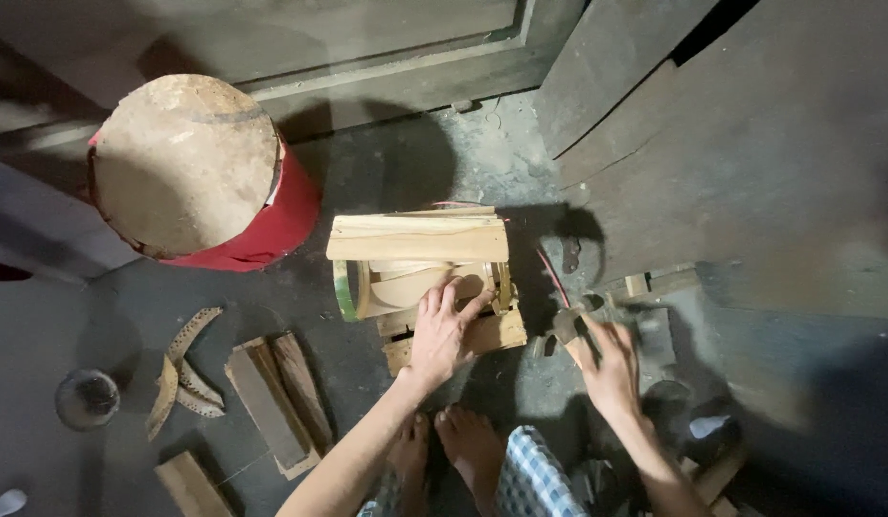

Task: Assembling a small wooden structure by hammering nails into wooden boards

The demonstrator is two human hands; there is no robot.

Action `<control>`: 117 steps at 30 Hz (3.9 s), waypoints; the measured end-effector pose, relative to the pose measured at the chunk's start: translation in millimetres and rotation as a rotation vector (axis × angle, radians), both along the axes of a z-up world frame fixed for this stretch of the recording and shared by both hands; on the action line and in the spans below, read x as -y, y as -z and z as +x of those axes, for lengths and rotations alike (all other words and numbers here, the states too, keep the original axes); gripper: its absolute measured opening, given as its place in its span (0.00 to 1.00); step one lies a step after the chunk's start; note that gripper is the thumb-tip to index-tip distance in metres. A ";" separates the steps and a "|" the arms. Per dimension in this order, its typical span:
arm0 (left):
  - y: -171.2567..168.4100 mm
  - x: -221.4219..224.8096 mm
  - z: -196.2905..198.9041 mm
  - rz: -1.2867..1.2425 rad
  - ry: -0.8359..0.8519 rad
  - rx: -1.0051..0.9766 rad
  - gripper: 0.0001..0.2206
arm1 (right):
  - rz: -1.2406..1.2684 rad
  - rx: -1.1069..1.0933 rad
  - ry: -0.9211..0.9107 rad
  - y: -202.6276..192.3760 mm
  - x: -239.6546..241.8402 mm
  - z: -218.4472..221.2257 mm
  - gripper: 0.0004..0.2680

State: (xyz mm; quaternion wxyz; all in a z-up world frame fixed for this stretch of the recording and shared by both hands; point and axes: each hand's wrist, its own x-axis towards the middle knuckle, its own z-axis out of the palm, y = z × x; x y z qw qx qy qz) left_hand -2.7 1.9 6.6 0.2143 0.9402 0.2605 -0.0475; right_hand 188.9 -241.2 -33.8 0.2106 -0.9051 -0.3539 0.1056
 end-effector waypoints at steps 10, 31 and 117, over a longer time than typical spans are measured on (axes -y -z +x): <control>19.3 1.8 -4.9 0.018 0.012 0.038 0.48 | 0.090 -0.569 0.050 -33.2 -159.4 -24.9 0.13; -52.7 -10.7 -40.6 -0.346 0.005 0.310 0.41 | 0.298 -0.284 -0.141 -18.1 -169.4 -40.1 0.05; 31.4 -90.6 -112.6 -0.732 -0.940 0.501 0.19 | 0.255 -0.316 0.026 -9.9 -164.6 -46.5 0.06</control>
